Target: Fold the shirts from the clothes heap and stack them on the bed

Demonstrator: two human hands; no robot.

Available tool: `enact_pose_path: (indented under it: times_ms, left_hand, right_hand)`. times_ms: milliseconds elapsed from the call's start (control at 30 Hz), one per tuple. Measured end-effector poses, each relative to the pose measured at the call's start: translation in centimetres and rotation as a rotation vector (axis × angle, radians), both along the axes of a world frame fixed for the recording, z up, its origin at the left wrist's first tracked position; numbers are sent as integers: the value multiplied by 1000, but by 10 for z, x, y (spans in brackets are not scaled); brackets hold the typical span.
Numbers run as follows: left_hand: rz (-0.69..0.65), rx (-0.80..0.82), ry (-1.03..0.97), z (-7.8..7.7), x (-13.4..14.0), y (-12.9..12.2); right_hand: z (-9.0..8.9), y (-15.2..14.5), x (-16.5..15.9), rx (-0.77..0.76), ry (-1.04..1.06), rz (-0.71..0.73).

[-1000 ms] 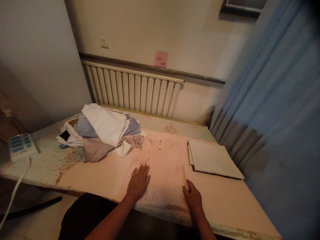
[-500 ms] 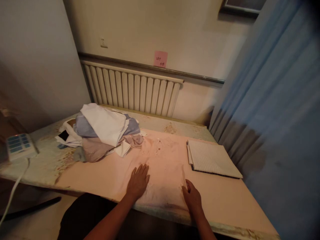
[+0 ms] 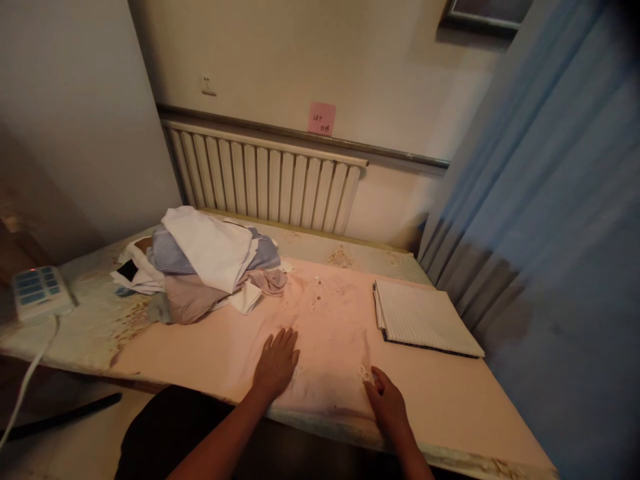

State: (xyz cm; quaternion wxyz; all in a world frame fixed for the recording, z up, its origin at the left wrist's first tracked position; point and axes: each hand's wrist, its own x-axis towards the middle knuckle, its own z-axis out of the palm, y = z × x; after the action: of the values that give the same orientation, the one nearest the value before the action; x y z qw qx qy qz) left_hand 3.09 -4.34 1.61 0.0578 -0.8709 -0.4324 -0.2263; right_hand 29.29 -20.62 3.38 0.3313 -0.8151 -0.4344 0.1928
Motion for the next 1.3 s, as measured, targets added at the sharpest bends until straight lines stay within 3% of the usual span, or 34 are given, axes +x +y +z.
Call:
enact_pose_path:
  times_ms: [467,1000,1133,1300]
  left_hand:
    - [1,-8,4,-1,0,0]
    - [-6,5,-30,-1,0,0]
    - [-16,-24,-36,-1,0,1]
    - [-25,-22,-39,0,1,2]
  right_hand:
    - [-1,-35,-7,-40,26,-33]
    - [-1,-41,-10,-79,-96,8]
    - [2,-40,-11,-93,-128,-31]
    - [10,-33,-13,-5,-156,-110]
